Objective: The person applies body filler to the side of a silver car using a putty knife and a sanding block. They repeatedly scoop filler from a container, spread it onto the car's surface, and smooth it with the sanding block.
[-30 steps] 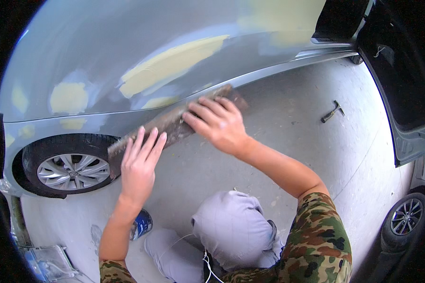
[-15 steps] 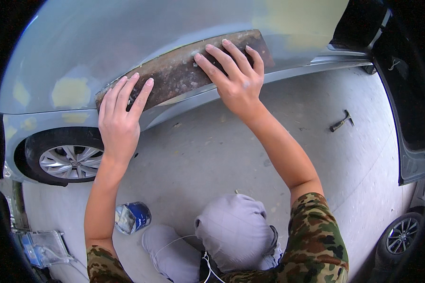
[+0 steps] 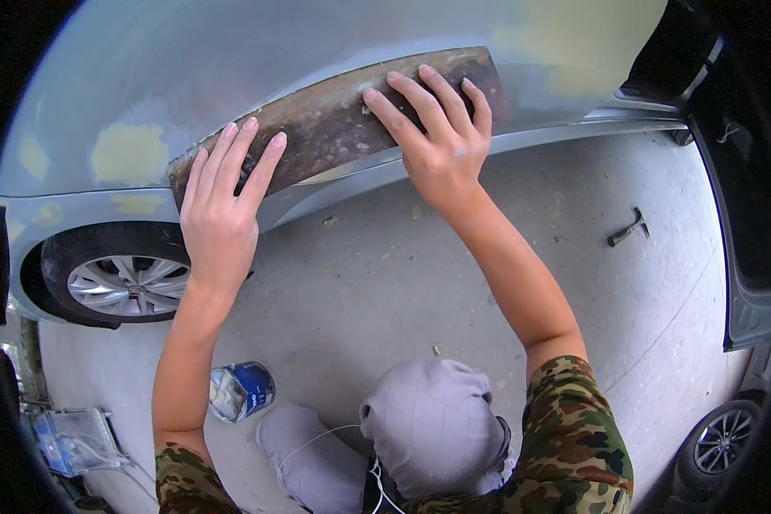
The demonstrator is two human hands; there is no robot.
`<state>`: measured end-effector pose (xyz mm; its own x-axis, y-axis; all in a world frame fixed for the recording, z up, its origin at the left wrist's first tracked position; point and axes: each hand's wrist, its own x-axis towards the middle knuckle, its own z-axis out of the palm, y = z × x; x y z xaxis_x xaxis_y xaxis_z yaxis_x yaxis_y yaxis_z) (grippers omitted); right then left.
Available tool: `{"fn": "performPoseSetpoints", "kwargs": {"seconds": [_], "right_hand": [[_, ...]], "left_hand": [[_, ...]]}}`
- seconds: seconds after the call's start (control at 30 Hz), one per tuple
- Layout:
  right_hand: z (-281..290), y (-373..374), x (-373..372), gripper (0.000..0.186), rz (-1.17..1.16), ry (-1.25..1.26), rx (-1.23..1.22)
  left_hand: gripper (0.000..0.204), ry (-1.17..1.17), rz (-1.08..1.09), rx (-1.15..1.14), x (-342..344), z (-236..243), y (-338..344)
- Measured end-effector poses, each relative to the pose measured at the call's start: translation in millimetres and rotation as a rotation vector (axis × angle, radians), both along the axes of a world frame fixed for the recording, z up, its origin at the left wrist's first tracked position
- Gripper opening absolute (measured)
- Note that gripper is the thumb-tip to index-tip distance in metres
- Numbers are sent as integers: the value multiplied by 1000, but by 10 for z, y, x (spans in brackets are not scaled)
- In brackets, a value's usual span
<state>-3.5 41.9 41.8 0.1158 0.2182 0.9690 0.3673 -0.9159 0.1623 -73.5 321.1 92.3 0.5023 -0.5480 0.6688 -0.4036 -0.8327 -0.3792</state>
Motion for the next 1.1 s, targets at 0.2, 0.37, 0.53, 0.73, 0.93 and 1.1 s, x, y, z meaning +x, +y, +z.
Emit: {"fn": "performPoseSetpoints", "kwargs": {"seconds": [0.2,0.37,0.53,0.73,0.93,1.1], "right_hand": [[-37,16,-19,40,18,46,-1],[-115,27,18,41,20,45,9],[-209,22,52,44,24,59,42],[-331,73,122,43,28,38,80],[-525,47,175,40,40,9,90],[-790,33,169,40,34,43,106]], "left_hand": [[53,-1,13,-26,42,-92,-13],[65,-10,12,-52,82,-165,-6],[65,-33,21,-77,116,-291,-37],[50,-116,49,-76,217,-466,-28],[54,-92,48,-95,239,-685,-51],[60,-74,31,-108,253,-894,-66]]}}
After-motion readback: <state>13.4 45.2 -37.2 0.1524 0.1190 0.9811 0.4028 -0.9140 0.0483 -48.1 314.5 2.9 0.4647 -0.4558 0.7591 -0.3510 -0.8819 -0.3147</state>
